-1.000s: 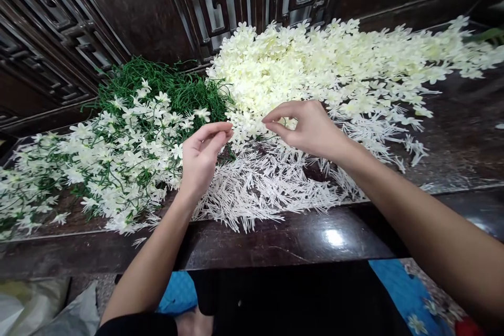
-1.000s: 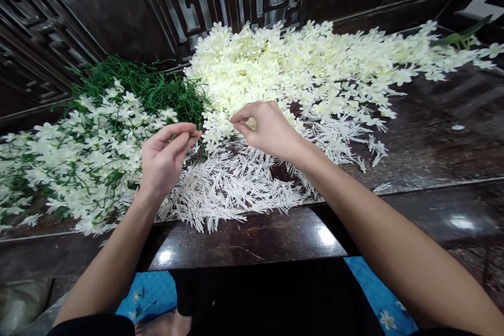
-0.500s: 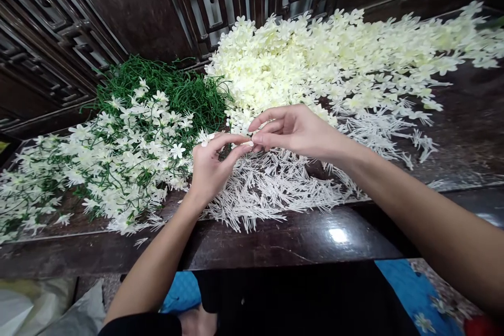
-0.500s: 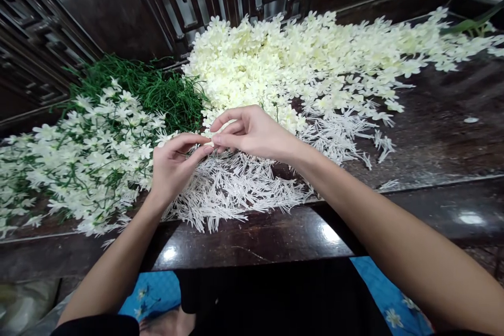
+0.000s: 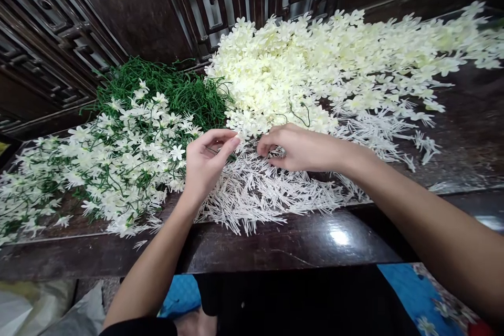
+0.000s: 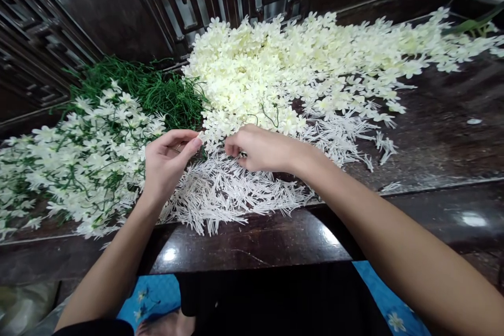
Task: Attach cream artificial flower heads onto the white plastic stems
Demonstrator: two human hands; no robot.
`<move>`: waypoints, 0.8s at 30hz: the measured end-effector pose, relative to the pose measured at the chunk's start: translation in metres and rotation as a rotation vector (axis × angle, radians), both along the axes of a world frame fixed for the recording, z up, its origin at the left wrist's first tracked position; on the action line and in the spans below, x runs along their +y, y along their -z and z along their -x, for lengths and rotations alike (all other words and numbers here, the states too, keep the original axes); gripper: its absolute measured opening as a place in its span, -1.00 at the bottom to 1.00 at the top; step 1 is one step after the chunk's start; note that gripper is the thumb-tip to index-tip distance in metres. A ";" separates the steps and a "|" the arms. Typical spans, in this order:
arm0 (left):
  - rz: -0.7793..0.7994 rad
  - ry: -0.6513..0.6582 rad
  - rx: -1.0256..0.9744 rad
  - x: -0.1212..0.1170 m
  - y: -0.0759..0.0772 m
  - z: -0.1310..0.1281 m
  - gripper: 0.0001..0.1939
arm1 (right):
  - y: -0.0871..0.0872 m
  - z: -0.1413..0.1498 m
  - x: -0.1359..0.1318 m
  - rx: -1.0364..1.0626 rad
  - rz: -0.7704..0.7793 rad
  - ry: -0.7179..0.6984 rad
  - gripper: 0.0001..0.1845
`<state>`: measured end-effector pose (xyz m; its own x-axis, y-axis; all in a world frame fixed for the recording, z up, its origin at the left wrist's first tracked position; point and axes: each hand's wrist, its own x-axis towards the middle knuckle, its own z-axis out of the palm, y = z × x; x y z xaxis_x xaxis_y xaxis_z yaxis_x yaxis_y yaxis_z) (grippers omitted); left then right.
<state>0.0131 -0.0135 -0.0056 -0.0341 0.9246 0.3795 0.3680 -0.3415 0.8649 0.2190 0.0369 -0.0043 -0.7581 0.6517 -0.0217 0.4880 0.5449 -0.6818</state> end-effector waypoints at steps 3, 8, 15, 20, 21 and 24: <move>0.030 0.022 -0.041 0.002 0.001 0.002 -0.91 | 0.002 0.002 -0.001 -0.043 -0.005 -0.011 -0.76; 0.080 0.043 -0.059 0.004 0.005 0.005 -0.89 | -0.006 0.000 -0.002 0.016 0.027 0.020 -0.74; 0.149 0.094 -0.060 0.005 0.010 0.007 -0.89 | -0.019 -0.006 -0.002 0.205 0.079 0.068 -0.92; 0.239 0.125 -0.203 0.004 0.011 0.007 -0.89 | -0.024 -0.003 -0.007 0.408 0.145 0.140 -0.87; 0.257 0.135 -0.230 0.004 0.011 0.007 -0.89 | -0.024 -0.001 -0.009 0.453 0.146 0.162 -0.87; 0.287 0.186 -0.294 0.004 0.012 0.006 -0.89 | -0.024 0.005 -0.015 0.543 0.125 0.222 -0.88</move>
